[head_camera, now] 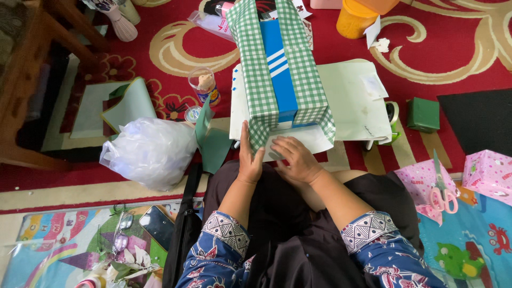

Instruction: The person wraps a shoe box with patterned paper, folding the edges and securing them with tape.

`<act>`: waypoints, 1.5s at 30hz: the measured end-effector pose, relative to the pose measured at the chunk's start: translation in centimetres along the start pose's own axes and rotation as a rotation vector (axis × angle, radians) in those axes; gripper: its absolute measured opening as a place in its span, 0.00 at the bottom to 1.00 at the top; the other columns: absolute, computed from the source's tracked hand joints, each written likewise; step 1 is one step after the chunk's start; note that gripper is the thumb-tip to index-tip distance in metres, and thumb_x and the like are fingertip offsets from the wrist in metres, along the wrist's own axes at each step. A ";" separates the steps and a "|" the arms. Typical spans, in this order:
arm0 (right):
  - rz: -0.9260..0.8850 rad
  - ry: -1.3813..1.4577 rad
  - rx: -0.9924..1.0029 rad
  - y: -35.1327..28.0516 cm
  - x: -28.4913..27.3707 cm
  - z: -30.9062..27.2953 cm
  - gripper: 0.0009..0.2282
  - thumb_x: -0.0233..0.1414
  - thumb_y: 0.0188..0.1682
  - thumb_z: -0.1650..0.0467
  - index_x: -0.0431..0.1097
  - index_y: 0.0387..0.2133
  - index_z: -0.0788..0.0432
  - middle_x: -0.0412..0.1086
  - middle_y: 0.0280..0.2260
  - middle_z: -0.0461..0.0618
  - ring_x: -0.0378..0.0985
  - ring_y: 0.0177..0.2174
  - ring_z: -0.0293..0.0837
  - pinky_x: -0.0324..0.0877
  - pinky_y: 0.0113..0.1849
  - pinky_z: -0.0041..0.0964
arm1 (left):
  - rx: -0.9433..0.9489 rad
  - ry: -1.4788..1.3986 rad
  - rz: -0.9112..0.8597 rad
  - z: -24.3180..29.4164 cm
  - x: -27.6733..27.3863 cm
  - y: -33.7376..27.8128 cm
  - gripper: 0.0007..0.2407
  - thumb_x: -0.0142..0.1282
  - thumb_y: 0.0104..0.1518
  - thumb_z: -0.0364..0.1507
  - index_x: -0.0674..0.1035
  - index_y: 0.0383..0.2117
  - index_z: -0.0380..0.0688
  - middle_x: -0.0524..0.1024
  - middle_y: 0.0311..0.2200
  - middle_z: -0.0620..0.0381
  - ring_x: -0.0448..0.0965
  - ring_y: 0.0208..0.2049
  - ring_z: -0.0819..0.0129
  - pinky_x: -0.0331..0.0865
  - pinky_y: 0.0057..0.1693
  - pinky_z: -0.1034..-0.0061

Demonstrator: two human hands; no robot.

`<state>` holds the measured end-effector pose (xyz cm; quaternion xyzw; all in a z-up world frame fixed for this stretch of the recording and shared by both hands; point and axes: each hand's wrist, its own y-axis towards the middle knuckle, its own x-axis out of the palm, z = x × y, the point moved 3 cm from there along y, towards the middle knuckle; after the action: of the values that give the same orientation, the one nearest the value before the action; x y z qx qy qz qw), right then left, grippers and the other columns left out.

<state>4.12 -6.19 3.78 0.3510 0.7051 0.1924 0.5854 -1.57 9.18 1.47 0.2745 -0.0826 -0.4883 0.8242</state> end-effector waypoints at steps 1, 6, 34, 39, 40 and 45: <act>-0.016 -0.023 -0.008 -0.1 0.2 -0.3 0.17 0.53 0.49 0.65 0.70 0.49 0.61 0.70 0.49 0.57 0.72 0.51 0.56 0.65 0.54 0.50 | -0.018 -0.011 0.019 -0.1 -0.1 0.0 0.33 0.46 0.60 0.28 0.46 0.72 0.45 0.47 0.72 0.45 0.47 0.71 0.47 0.52 0.70 0.55; -0.076 -0.016 0.002 -0.3 1.2 -1.0 0.22 0.57 0.44 0.65 0.69 0.52 0.61 0.69 0.54 0.59 0.70 0.55 0.57 0.60 0.57 0.56 | -0.103 -0.062 0.057 -0.7 -0.5 0.1 0.26 0.38 0.69 0.32 0.47 0.72 0.47 0.49 0.72 0.48 0.50 0.70 0.48 0.58 0.67 0.54; 0.086 0.388 0.213 0.6 3.3 0.5 0.19 0.52 0.51 0.67 0.68 0.54 0.64 0.69 0.53 0.56 0.73 0.53 0.54 0.68 0.54 0.48 | -0.074 -0.064 0.070 -2.6 -0.2 0.1 0.26 0.38 0.65 0.15 0.55 0.71 0.45 0.61 0.66 0.42 0.60 0.65 0.46 0.62 0.66 0.54; 0.052 0.592 0.321 2.2 4.6 0.3 0.22 0.51 0.53 0.68 0.62 0.59 0.69 0.65 0.56 0.65 0.69 0.55 0.59 0.68 0.53 0.50 | -0.084 -0.047 0.056 -3.0 0.0 0.2 0.26 0.37 0.65 0.16 0.55 0.71 0.46 0.66 0.62 0.37 0.65 0.62 0.43 0.67 0.62 0.53; 0.060 0.625 0.330 2.4 4.7 0.2 0.21 0.49 0.55 0.68 0.62 0.59 0.70 0.64 0.56 0.65 0.68 0.55 0.59 0.67 0.54 0.50 | -0.082 -0.041 0.050 -2.7 0.0 0.1 0.27 0.38 0.65 0.16 0.55 0.71 0.47 0.67 0.61 0.37 0.67 0.61 0.43 0.68 0.61 0.53; 0.092 0.687 0.326 3.1 4.9 0.3 0.19 0.44 0.57 0.70 0.60 0.59 0.72 0.63 0.57 0.66 0.67 0.57 0.59 0.65 0.56 0.50 | -0.060 0.008 0.015 -1.2 0.0 0.3 0.29 0.42 0.63 0.16 0.52 0.72 0.48 0.69 0.58 0.32 0.70 0.57 0.35 0.71 0.57 0.46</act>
<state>4.95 -0.65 2.44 0.3858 0.8651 0.2103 0.2420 -0.85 9.73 0.68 0.2510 -0.0665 -0.4833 0.8361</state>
